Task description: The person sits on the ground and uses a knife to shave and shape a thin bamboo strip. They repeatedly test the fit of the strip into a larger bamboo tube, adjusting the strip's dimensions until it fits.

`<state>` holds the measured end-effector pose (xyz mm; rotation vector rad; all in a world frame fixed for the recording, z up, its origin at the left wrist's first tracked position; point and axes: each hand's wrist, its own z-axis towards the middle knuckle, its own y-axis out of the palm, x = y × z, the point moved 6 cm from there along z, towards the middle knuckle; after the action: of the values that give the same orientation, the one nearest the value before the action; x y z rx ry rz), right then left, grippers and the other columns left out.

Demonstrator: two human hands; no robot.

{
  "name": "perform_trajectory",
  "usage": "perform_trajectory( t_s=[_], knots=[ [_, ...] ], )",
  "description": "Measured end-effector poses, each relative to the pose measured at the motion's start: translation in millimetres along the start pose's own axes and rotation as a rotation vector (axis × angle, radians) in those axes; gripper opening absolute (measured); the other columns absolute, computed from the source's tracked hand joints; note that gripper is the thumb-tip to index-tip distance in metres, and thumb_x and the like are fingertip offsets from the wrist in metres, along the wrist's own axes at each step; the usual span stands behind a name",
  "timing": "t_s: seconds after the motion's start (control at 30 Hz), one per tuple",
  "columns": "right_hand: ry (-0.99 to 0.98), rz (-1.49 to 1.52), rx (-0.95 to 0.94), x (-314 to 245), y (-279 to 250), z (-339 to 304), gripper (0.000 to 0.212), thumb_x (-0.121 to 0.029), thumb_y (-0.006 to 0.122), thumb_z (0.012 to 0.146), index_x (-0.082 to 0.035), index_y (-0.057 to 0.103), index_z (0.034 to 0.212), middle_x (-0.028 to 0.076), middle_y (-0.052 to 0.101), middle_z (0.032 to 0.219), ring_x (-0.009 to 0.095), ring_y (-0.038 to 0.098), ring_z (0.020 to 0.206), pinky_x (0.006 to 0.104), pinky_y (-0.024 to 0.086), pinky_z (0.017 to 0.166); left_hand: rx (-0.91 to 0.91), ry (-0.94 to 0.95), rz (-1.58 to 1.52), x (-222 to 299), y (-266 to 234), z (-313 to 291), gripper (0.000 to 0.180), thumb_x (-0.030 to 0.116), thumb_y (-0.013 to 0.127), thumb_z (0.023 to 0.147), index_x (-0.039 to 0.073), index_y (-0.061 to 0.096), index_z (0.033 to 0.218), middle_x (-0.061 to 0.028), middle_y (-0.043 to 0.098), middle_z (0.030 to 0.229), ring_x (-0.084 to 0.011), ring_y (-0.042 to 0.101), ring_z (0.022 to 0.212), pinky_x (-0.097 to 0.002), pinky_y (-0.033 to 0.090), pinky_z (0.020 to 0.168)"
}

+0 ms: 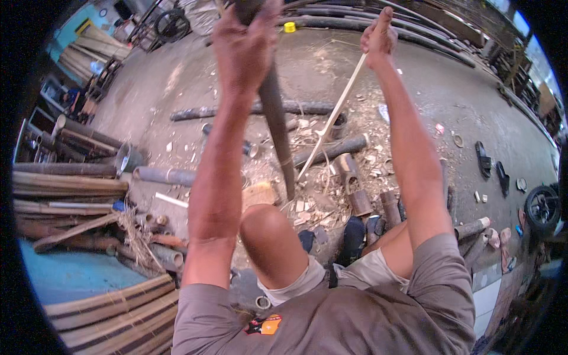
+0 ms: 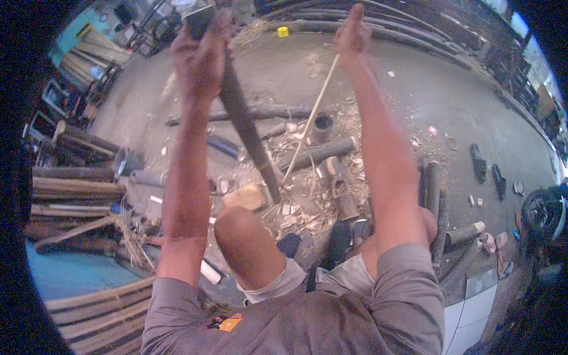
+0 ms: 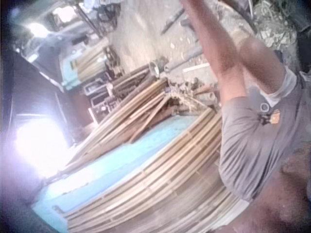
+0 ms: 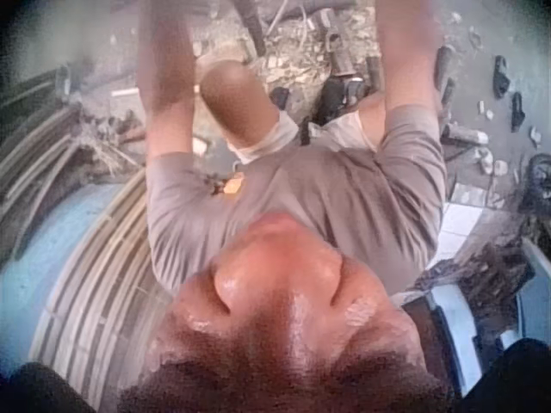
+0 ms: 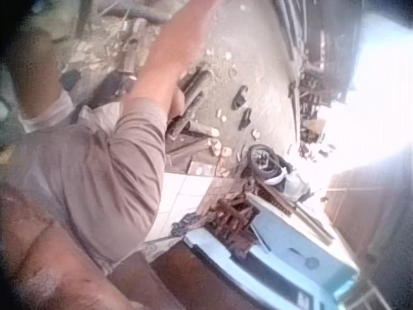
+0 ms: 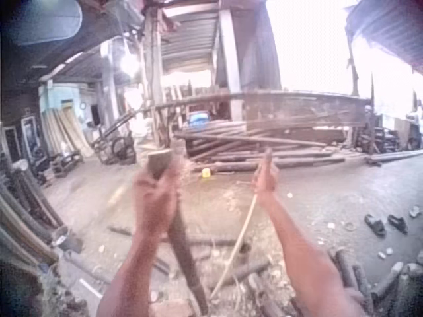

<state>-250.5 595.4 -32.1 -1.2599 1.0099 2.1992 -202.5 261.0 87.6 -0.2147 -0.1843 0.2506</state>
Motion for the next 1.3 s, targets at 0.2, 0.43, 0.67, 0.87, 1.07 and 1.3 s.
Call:
perform_trajectory(
  t_s=[0.2,0.43,0.67,0.87,1.07,1.3],
  knots=[
    [0.043,0.109,-0.004,-43.4,0.6,-43.3,0.062,-0.079,0.052,0.086,-0.02,0.044,0.068,-0.005,0.037,0.051,0.008,0.037,0.039,0.0263,0.029,0.035,0.125,-0.666,-0.387,31.3,-39.2,-36.6,0.02,0.026,0.07,0.095,0.006,0.072,0.097,-0.0006,0.066,0.071,-0.008,0.06,0.061,-0.0253,0.047,0.054],
    [-0.21,0.257,-0.254,-172.6,0.7,-79.3,0.057,-0.074,0.054,0.088,-0.018,0.047,0.081,-0.01,0.034,0.053,0.003,0.03,0.039,0.0198,0.025,0.033,0.223,-0.588,-0.468,4.6,-111.0,-60.5,0.039,0.036,0.068,0.094,0.001,0.061,0.111,-0.0152,0.07,0.083,-0.0233,0.07,0.074,-0.0368,0.058,0.067],
    [-0.147,-0.011,-0.135,-114.8,-45.9,-131.6,0.042,-0.054,0.056,0.096,-0.014,0.05,0.085,-0.004,0.043,0.064,0.007,0.04,0.048,0.0233,0.032,0.041,0.491,-0.829,-0.434,-12.6,-190.1,-154.4,0.044,0.045,0.062,0.097,0.002,0.058,0.108,-0.0095,0.059,0.072,-0.02,0.058,0.06,-0.0361,0.05,0.056],
    [-0.06,0.134,-0.238,-104.2,-91.9,-123.9,0.033,-0.044,0.059,0.098,-0.017,0.05,0.082,-0.006,0.035,0.06,0.004,0.033,0.046,0.0228,0.026,0.039,0.262,-0.686,-0.026,25.9,-218.6,-93.9,0.031,0.036,0.06,0.099,0.006,0.067,0.091,-0.0011,0.059,0.066,-0.0106,0.057,0.057,-0.0291,0.048,0.051],
    [-0.124,0.059,-0.164,-130.9,-62.0,-169.9,0.039,-0.042,0.057,0.099,-0.015,0.043,0.075,-0.003,0.031,0.059,0.007,0.03,0.046,0.0242,0.024,0.041,-0.448,-0.314,0.351,45.5,-147.1,-129.2,0.024,0.034,0.069,0.091,0.011,0.062,0.09,-0.0153,0.061,0.065,-0.0355,0.066,0.066,-0.0471,0.05,0.058],
    [-0.037,0.103,-0.143,-127.9,-91.5,-167.8,0.033,-0.034,0.055,0.101,-0.013,0.045,0.077,-0.003,0.031,0.063,0.009,0.032,0.052,0.0255,0.029,0.046,-1.091,-0.405,0.398,11.4,-185.0,-301.3,0.026,0.024,0.068,0.086,0.017,0.058,0.108,-0.0131,0.063,0.087,-0.0372,0.066,0.083,-0.0497,0.052,0.067]
  ],
)
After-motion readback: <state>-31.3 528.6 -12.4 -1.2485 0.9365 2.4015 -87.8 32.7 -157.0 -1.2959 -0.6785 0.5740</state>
